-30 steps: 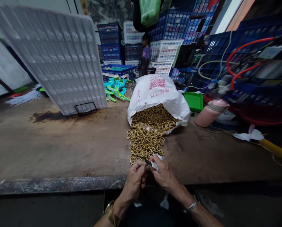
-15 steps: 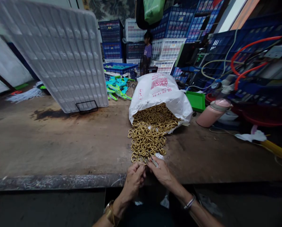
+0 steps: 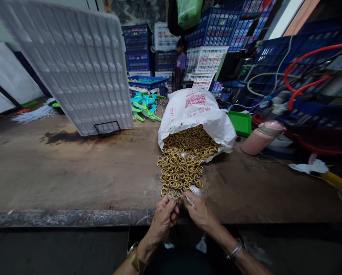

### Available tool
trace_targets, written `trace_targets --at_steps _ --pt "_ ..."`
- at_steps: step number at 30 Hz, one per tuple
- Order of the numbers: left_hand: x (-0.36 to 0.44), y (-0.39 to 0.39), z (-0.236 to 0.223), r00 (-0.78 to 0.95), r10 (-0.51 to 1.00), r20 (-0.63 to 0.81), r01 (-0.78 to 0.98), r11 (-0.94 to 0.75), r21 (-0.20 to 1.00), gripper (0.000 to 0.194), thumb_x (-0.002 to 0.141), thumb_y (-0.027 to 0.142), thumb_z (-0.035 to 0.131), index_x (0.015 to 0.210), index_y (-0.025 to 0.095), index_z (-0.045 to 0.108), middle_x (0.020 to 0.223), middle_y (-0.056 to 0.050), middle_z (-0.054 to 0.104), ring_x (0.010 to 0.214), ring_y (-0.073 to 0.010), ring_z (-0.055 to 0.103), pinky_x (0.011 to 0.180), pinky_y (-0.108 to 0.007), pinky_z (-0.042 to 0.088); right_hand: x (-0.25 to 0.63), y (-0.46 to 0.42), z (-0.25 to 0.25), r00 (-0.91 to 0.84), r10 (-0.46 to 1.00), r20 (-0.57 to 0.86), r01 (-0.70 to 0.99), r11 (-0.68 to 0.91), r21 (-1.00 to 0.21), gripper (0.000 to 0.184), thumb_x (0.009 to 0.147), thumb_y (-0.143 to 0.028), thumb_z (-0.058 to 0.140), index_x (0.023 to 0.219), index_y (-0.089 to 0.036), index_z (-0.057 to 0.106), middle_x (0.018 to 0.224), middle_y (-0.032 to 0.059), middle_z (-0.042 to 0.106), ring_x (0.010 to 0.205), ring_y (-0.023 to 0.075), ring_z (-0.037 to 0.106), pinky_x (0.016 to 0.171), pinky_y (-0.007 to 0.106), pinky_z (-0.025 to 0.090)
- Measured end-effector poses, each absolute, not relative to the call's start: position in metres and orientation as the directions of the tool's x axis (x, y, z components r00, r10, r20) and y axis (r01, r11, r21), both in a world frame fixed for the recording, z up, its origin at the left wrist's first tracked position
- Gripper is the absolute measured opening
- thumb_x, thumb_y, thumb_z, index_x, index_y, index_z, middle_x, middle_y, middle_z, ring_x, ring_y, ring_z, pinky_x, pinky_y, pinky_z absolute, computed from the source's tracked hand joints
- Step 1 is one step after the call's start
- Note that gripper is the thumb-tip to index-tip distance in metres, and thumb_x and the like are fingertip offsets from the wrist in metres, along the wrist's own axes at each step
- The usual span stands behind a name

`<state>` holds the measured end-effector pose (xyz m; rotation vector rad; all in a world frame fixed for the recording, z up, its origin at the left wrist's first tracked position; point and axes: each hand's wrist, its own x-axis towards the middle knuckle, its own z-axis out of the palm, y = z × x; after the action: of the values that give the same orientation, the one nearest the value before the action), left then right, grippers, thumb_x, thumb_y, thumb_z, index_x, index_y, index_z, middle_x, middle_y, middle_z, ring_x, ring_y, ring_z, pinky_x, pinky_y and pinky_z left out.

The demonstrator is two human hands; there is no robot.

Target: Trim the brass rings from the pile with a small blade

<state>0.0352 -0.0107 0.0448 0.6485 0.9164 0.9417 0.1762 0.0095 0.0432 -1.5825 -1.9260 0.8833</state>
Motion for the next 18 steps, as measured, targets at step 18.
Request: trace_targets --at_steps 18 --pt "0.026 -0.018 0.053 0.291 0.893 -0.344 -0.519 0.449 0.727 0.032 0.073 0.046 0.055 0.073 0.016 0.045 0.064 0.003 0.051 0.04 -0.0016 0.033 0.034 -0.014 0.018 0.212 0.019 0.041 -0.002 0.998 -0.064 0.95 -0.018 -0.312 0.021 0.076 -0.01 0.036 0.088 -0.018 0.052 0.067 0.0036 0.06 0.055 0.0125 0.05 0.051 0.024 0.02"
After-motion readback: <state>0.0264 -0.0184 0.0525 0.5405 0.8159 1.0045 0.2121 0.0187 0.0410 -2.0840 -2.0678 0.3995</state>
